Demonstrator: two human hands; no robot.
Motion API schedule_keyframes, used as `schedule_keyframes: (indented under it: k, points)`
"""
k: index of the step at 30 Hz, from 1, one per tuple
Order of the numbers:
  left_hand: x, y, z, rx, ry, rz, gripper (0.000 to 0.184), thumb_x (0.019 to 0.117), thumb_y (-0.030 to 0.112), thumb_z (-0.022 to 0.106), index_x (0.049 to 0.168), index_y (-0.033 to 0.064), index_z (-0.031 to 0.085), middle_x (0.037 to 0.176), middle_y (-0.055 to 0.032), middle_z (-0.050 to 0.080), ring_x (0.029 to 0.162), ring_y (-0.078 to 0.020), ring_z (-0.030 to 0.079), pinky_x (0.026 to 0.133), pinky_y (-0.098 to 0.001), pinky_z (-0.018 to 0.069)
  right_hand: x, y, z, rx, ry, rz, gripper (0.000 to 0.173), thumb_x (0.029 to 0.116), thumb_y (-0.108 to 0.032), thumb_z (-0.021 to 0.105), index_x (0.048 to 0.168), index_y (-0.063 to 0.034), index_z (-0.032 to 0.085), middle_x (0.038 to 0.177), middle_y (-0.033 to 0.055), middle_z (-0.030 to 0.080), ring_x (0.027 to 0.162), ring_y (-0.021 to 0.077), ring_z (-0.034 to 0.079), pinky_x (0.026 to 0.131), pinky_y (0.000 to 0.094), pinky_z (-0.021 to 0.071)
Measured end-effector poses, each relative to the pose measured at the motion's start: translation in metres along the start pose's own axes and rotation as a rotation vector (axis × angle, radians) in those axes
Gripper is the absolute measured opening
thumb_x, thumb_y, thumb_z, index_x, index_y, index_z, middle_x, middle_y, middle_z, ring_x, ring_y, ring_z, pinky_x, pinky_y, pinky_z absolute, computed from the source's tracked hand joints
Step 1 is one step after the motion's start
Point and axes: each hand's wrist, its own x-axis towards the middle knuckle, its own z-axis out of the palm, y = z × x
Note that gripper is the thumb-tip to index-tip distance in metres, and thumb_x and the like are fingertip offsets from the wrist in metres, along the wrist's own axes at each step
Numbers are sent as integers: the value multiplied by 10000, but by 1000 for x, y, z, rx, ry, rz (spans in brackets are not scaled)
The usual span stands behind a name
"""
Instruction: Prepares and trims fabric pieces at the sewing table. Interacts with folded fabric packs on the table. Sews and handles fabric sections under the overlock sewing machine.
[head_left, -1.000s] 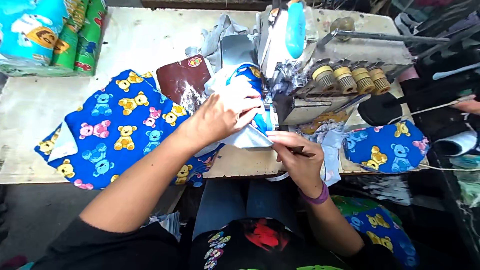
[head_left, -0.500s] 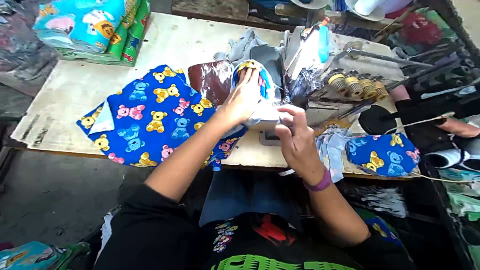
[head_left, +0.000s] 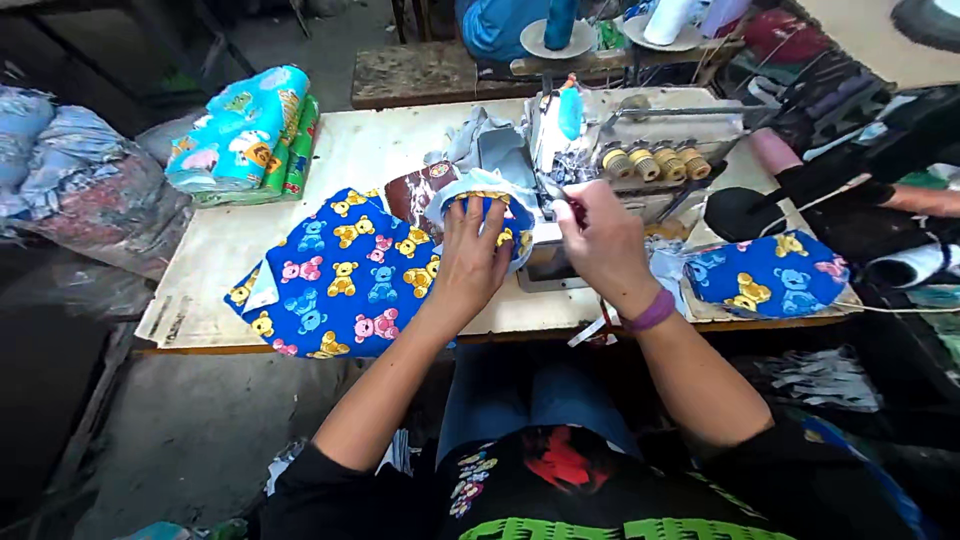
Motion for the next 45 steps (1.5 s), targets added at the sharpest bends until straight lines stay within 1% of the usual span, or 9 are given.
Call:
schedule_keyframes:
  k: [4, 9, 14, 19, 27, 33, 37, 42, 45]
  points:
    - [-6, 42, -17, 96, 69, 111, 366, 901, 76, 695, 1252, -19, 650, 1298, -333, 594, 1229, -538, 548, 1063, -672, 384, -32, -16, -23, 564, -72, 174, 595, 948, -281, 721, 1455, -60, 503, 789, 22, 560, 576, 58, 475, 500, 210, 420]
    - [-25, 75, -91, 237, -2, 239, 360, 1039, 178, 583, 1365, 30, 625, 985, -127, 765, 881, -263, 727, 947, -476, 508, -42, -20, -83, 1074, 136, 275, 75, 1020, -102, 539, 986, -147, 587, 560, -57, 537, 359, 4, 390, 341, 160, 355]
    - [-21, 70, -139, 104, 77, 155, 356, 1093, 199, 460, 1282, -55, 623, 747, -149, 680, 627, -199, 586, 761, -375, 458, -14, -40, -63, 1156, 5, 293, 170, 983, -65, 514, 1103, -154, 596, 518, -137, 502, 356, -37, 385, 349, 155, 375]
    - [-28, -31, -105, -94, -127, -389, 458, 1064, 117, 492, 1491, -46, 463, 1360, -240, 619, 1275, -308, 603, 1107, -433, 452, -10, -38, 11, 375, -339, 85, 467, 1120, -227, 407, 1539, -22, 424, 1291, 197, 656, 986, 279, 695, 878, 467, 560]
    - [-142, -11, -22, 124, 149, -775, 518, 862, 294, 796, 1197, -71, 645, 1300, -274, 620, 1301, -495, 504, 1107, -717, 256, -92, -56, 100, 289, -513, 54, 302, 983, -219, 676, 990, 83, 696, 945, 249, 684, 810, 401, 697, 712, 564, 555]
    - [-149, -16, -29, 233, 91, -613, 537, 860, 305, 719, 1273, -34, 669, 1369, -319, 576, 1319, -585, 459, 1032, -803, 254, -75, -2, -10, 642, 83, 296, 150, 1024, -197, 607, 1038, -57, 660, 744, -71, 582, 559, -35, 476, 535, 152, 438]
    - [-139, -11, -46, -263, 279, -477, 166, 951, 46, 614, 1022, -62, 719, 1036, -20, 728, 1033, -33, 664, 980, -229, 519, -91, 8, -86, 643, 458, 256, 12, 972, -119, 664, 985, -119, 664, 917, -104, 653, 678, -62, 564, 612, 129, 511]
    - [-76, 8, -123, -673, 459, -450, 223, 1019, -7, 451, 1136, 89, 615, 1029, 203, 713, 980, 55, 669, 889, -212, 561, -134, -8, -108, 928, -177, 170, 182, 940, -183, 721, 980, -12, 675, 900, -34, 677, 732, -71, 567, 644, 105, 458]
    - [-48, 35, -142, -529, -4, -303, 142, 939, 4, 588, 939, 93, 698, 849, 213, 703, 802, 130, 630, 762, -122, 539, -166, 24, -124, 608, -386, 319, 153, 944, -171, 696, 933, -20, 669, 872, 29, 668, 645, 62, 579, 587, 221, 490]
